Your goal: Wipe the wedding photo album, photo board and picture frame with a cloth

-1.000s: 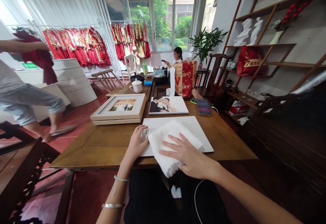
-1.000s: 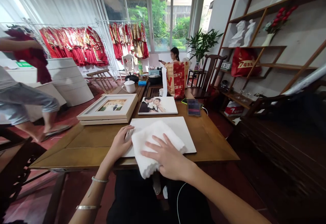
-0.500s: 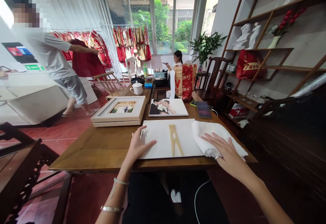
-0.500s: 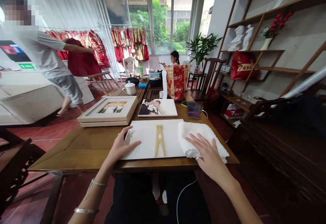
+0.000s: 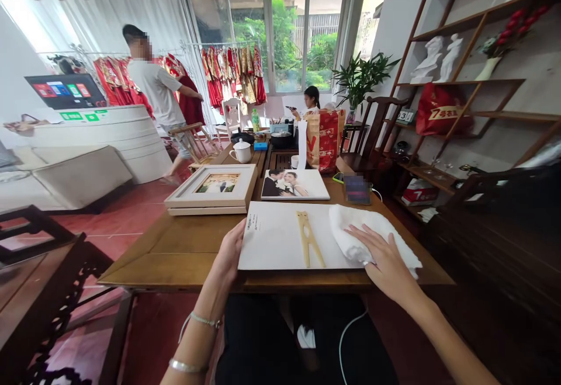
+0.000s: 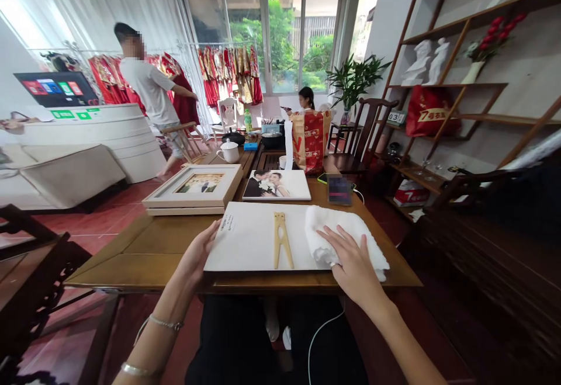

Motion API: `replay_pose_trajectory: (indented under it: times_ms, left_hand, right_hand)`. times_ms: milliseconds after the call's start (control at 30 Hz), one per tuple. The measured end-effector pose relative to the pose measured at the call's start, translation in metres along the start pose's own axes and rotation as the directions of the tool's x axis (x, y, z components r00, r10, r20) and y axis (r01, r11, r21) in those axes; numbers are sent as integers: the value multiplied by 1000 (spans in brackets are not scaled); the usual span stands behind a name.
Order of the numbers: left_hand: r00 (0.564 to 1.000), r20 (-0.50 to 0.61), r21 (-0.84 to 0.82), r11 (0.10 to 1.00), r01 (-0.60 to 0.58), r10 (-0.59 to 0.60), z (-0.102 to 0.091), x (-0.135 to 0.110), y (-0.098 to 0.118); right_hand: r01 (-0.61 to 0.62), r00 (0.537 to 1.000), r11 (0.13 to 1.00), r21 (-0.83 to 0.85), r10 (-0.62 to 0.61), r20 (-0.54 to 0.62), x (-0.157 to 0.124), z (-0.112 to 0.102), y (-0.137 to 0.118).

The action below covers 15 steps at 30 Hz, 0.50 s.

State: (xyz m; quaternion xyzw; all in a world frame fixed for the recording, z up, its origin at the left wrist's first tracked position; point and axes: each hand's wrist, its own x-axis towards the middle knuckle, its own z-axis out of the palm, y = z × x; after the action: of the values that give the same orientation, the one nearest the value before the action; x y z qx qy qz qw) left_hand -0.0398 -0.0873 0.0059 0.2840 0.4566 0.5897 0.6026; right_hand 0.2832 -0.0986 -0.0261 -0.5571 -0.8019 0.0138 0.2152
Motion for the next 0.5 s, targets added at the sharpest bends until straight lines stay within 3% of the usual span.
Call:
replay_pose_trajectory:
  times_ms: [100,233,367,433,500]
  left_hand:
    - [997,49,-25,998,64,-63,3,0,-5]
    - [995,68,8,997,73,-73,4,5,-15]
    - [987,101,34,992,125,-128,2,4,-20]
    - [970,141,28,981,194,-196,1,2,-19]
    - [973,107,12,978,206,-206,1,-1,-19]
  right_hand:
    - [-15,1000,1000,-9,15,26,22,0,-31]
    - [164,970,982,94,-178,168,51,4,-91]
    - [468,824,841,271,-526,211,58,9,-135]
    - [532,753,767,360,-622,212,54,4,-140]
    - [532,703,712,458,-673,230,46,-8,-133]
